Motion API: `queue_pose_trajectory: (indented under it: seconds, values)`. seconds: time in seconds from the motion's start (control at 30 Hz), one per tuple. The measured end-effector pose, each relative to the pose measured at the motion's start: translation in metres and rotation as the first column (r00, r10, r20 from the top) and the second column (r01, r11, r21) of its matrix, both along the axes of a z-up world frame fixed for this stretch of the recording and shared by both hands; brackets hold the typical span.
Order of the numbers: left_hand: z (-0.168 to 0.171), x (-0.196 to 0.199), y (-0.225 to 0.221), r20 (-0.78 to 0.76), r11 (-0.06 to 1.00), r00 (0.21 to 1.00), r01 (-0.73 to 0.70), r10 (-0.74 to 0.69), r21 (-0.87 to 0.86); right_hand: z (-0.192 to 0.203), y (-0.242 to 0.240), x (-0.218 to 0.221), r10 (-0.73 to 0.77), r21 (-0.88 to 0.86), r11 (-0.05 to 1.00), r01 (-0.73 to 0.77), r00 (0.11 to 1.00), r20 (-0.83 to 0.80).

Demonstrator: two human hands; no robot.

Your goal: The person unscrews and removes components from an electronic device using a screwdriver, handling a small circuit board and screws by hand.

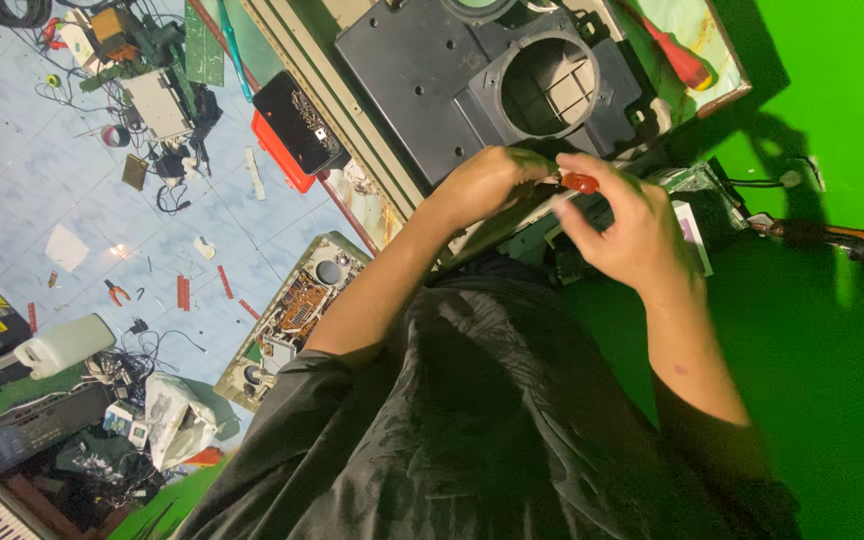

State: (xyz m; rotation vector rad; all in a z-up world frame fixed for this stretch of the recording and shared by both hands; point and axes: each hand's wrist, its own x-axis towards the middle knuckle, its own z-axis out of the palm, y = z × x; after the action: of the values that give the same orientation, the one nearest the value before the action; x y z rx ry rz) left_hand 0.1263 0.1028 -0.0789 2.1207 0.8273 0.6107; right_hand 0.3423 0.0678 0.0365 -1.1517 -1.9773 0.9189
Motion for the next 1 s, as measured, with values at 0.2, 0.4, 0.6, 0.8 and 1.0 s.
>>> queue_pose_trajectory:
  seconds: [0.2,0.4,0.6,0.8,1.0]
  values:
    - [0.004,0.001,-0.001,0.008,1.000,1.000,-0.028,0.028,0.009,0.008,-0.012,-0.008,-0.235,0.063,0.970,0.233,0.971,0.037]
    - [0.005,-0.001,0.001,0.011,0.998,0.999,-0.052,0.053,-0.027,0.004,-0.010,-0.008,-0.145,0.107,0.985,0.139,0.988,0.053]
    - [0.001,-0.002,0.002,0.044,0.999,0.998,-0.043,0.042,0.025,-0.001,-0.008,-0.006,-0.086,0.077,0.993,0.084,0.996,0.024]
    - [0.002,0.001,-0.002,0.031,0.999,0.998,-0.051,0.051,0.015,-0.011,-0.011,-0.007,-0.112,0.082,0.991,0.111,0.994,0.015]
    - [0.024,0.004,0.008,0.075,0.999,0.997,-0.013,0.010,0.043,-0.015,-0.011,0.002,-0.154,0.062,0.987,0.152,0.988,0.030]
